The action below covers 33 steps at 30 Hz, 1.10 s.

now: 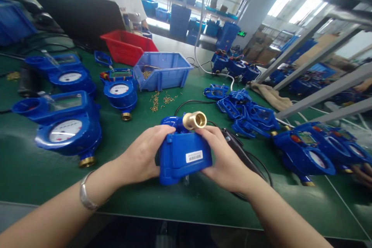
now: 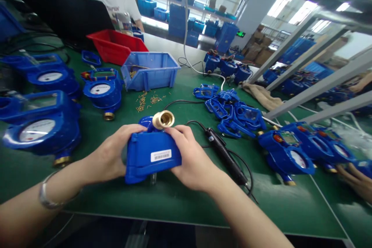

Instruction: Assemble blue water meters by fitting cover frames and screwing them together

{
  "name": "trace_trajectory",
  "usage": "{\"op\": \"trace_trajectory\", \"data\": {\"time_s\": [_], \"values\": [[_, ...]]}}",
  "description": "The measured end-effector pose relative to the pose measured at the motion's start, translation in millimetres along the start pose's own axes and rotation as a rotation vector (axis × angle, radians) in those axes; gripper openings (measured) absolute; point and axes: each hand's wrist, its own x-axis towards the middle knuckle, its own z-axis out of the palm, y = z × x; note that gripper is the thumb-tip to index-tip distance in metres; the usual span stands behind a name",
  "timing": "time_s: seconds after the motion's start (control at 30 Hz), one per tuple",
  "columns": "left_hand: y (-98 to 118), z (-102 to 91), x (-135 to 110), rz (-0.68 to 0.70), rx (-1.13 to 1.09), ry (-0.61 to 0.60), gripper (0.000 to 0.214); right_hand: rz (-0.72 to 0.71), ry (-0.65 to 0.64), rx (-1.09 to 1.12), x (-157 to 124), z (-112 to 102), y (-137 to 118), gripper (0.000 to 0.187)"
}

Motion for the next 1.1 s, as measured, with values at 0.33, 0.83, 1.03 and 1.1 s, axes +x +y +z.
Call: {"op": "trace_trajectory", "data": {"time_s": [0.33, 0.83, 1.03, 1.1], "values": [[-27, 29.7, -32, -0.144, 0.099, 0.074, 0.081, -0.137, 0.206, -0.206, -17, 50, 19, 0.075], [16, 17.3, -12, -0.209, 0.011, 0.028, 0.091, -0.066, 0.178, -0.180, -11, 46, 13, 0.074], [16, 24.3, -4, -0.183, 0.008, 0.144, 0.073, 0.016, 0.108, -0.268, -17, 40, 6, 0.076], [17, 26.0, -5, -0.185, 0.019, 0.158, 0.073, -0.023, 0.220, -0.309, -22, 42, 1, 0.063]]}}
